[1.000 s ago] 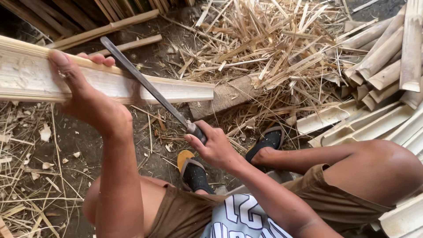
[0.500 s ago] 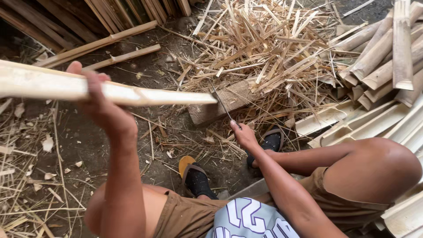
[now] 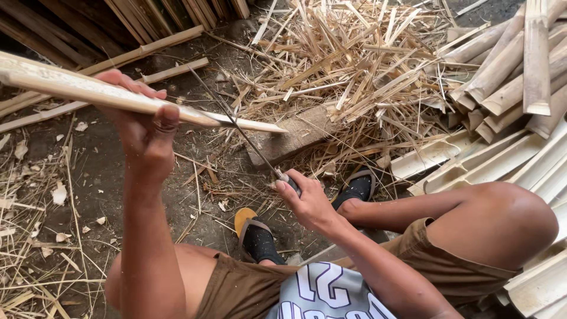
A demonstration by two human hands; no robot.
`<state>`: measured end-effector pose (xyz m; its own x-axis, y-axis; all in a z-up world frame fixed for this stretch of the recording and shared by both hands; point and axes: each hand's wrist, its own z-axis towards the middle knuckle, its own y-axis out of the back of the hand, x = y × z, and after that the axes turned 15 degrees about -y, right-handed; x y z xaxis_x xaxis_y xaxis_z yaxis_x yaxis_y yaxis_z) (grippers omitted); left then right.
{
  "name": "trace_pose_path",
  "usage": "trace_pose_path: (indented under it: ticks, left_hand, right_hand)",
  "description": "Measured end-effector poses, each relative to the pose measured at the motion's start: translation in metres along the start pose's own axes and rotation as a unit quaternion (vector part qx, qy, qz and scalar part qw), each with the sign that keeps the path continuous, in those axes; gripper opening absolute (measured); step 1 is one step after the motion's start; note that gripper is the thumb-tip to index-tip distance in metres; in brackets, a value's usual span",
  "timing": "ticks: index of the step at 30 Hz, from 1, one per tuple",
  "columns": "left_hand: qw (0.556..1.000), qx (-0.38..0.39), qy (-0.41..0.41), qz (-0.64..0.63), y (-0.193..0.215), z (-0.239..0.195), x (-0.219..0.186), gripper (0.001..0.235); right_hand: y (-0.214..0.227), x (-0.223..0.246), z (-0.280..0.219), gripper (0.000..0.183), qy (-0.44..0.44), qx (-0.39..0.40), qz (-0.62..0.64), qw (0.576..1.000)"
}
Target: The person sits on the ground and uses a knife to shave and shape a piece of wood. They repeatedly scrape the surface, remove shavings, and rotate the wood to work on different sides. Finished pieces are placed in a nearby pile.
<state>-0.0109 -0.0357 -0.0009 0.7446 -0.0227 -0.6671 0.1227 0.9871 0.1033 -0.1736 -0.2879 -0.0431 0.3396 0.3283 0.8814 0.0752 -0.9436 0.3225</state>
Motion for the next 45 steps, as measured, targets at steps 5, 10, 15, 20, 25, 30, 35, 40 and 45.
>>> trace_pose_path:
  ticks: [5,10,15,20,25,30,35,40,45]
  left_hand:
    - [0.999,0.011,-0.008,-0.03,0.001,0.004,0.005,0.064]
    - [0.996,-0.039,0.055,-0.052,0.014,0.006,0.004,0.063]
    - [0.996,-0.043,0.046,-0.061,0.023,0.007,-0.001,0.06]
    - [0.993,-0.05,0.045,-0.094,0.032,-0.001,0.009,0.056]
    - [0.978,-0.098,0.047,-0.178,0.037,0.006,0.013,0.053]
    - [0.982,-0.117,-0.008,-0.146,0.003,0.01,0.02,0.047]
    - [0.987,-0.15,-0.044,0.026,-0.041,-0.012,0.017,0.056]
    - [0.976,-0.203,0.015,0.081,-0.027,-0.01,0.013,0.095]
    - [0.975,-0.21,0.017,0.07,-0.013,-0.005,0.028,0.1]
  right_hand:
    - [0.002,-0.025,0.012,0.055,0.094,0.038,0.039,0.994]
    - [-0.003,-0.067,0.05,0.058,-0.021,-0.053,-0.059,0.997]
    - [-0.012,-0.092,0.055,0.061,-0.047,0.016,-0.016,0.999]
    - [-0.023,-0.141,0.071,0.064,-0.034,0.025,-0.051,0.998]
    - [-0.005,-0.174,0.124,0.079,-0.306,-0.026,-0.11,0.945]
    - [-0.007,-0.123,0.088,0.069,-0.163,-0.028,-0.047,0.985]
    - [-0.027,-0.041,0.017,0.064,0.048,-0.012,0.032,0.998]
    - [-0.015,-0.014,0.034,0.058,-0.027,-0.036,0.032,0.998]
    - [-0.012,-0.043,0.047,0.054,-0.085,0.019,0.044,0.995]
